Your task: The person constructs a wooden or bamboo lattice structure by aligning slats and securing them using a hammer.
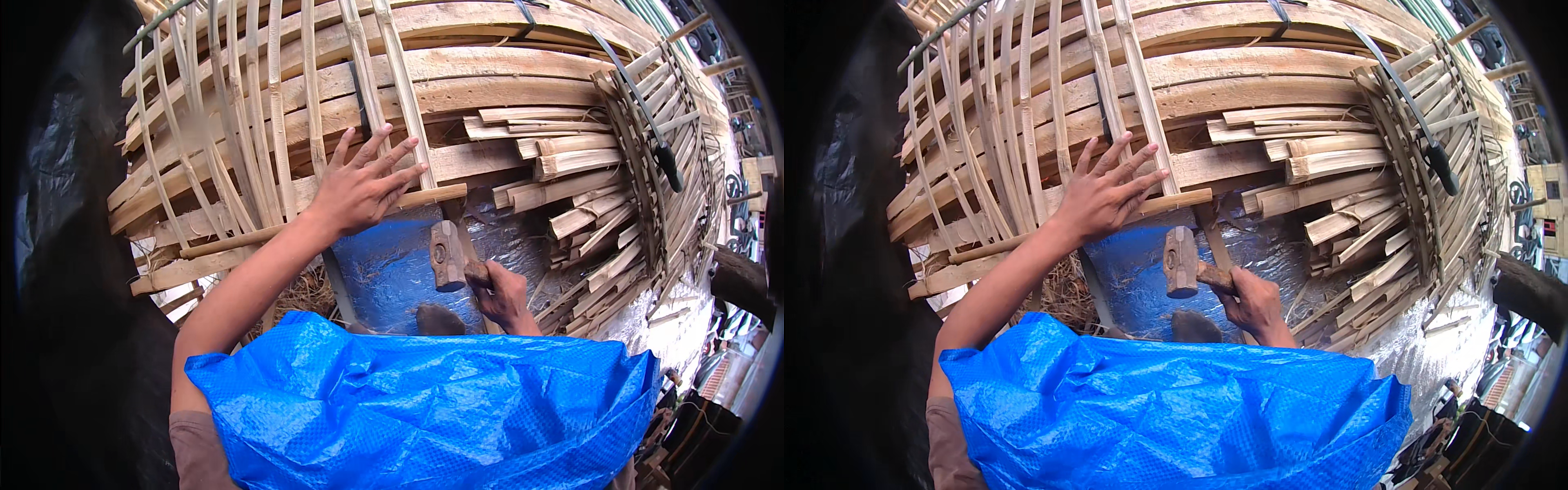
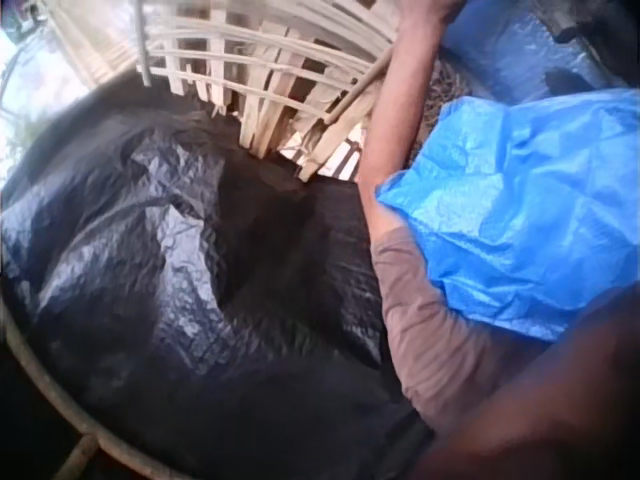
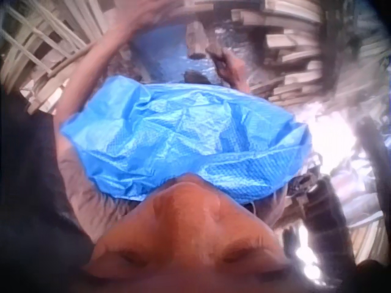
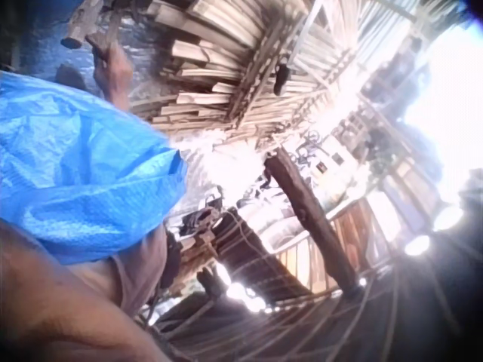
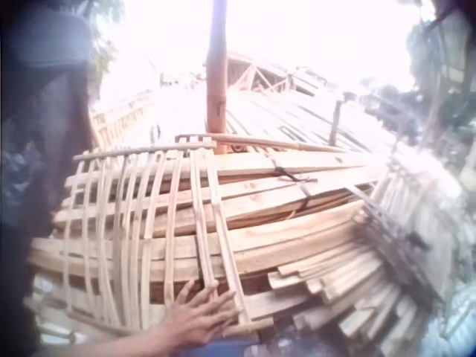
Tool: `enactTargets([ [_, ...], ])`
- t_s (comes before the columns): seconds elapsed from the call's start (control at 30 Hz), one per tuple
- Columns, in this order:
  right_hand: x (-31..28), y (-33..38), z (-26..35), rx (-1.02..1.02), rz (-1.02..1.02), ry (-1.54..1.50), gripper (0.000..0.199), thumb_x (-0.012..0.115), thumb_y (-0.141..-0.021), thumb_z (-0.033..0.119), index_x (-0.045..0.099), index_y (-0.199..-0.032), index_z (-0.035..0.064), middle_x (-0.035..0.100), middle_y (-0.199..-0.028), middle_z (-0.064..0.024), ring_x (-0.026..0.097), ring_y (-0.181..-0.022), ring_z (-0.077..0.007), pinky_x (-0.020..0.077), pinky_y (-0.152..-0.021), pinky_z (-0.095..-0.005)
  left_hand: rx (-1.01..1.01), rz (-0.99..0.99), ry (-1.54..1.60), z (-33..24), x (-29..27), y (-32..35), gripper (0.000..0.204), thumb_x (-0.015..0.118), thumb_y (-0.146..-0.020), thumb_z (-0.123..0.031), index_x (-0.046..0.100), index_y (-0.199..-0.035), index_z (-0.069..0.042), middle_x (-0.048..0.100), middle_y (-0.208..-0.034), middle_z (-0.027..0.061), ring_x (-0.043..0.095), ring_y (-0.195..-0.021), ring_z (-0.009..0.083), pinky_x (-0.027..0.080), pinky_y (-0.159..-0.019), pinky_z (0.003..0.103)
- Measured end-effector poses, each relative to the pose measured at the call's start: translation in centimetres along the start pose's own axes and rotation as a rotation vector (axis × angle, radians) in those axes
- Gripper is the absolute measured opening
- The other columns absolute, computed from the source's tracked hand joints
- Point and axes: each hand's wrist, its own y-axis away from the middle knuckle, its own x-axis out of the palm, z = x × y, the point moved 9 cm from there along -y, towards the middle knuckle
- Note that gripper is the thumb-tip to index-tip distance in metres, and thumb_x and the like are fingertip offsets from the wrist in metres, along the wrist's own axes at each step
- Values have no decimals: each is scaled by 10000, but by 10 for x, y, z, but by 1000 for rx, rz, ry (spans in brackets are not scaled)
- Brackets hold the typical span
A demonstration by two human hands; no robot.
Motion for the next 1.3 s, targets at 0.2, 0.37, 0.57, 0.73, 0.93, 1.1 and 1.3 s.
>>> enactTargets([
  [0.2, -4, -18, 0, -225, 33, 283, 423, 824, -719, 190, 574, -1039, 70, 548, -746, -57, 592, -612, -255, 470, -508, -375, 15, -2, -13, -1, -1, -2, 394, 542, -1002, -434, 568, -1395, -445, 392, -1606, -84, 250, -1530, 214, 17, -1235, 560],
  [0.37, -10, -31, -8, -298, 53, 407, 401, 789, -792, 270, 596, -1098, 97, 539, -746, -23, 608, -642, -192, 489, -516, -321, 5, 24, -9, 0, 1, -1, 392, 551, -995, -428, 579, -1386, -442, 395, -1603, -95, 238, -1533, 210, 6, -1231, 561],
  [0.57, -13, -37, 1, -418, 122, 465, 341, 761, -807, 286, 614, -1070, 127, 545, -740, 1, 588, -620, -163, 483, -522, -298, 28, 9, -18, 0, 3, 0, 396, 549, -996, -419, 581, -1390, -426, 402, -1596, -114, 238, -1532, 222, 1, -1225, 571],
  [0.73, -25, -55, -6, -351, 85, 575, 279, 718, -840, 254, 615, -1075, 144, 534, -721, 1, 578, -615, -160, 478, -517, -306, 40, 15, -27, -2, 1, -3, 406, 540, -999, -424, 573, -1404, -407, 410, -1590, -120, 242, -1530, 229, 10, -1212, 591],
  [0.93, -51, -58, 28, -782, 302, 710, 252, 660, -849, 249, 613, -1096, 227, 540, -724, 17, 568, -615, -126, 451, -500, -278, 57, 23, -54, 1, 7, -2, 430, 533, -998, -439, 545, -1427, -413, 408, -1592, -115, 249, -1527, 230, 40, -1194, 613],
  [1.1, -79, -107, 20, -747, 262, 782, 235, 625, -899, 253, 614, -1129, 207, 568, -720, 2, 579, -575, -159, 494, -480, -298, 41, 53, -41, 0, 3, -3, 438, 519, -1014, -433, 518, -1452, -414, 370, -1616, -114, 199, -1545, 234, 30, -1213, 560],
  [1.3, -73, -107, 35, -907, 431, 793, 278, 609, -897, 243, 588, -1170, 200, 578, -731, -4, 592, -616, -143, 482, -478, -257, 38, 58, -2, 1, 6, -4, 435, 484, -1032, -418, 497, -1467, -413, 357, -1623, -111, 181, -1549, 232, 28, -1212, 566],
])
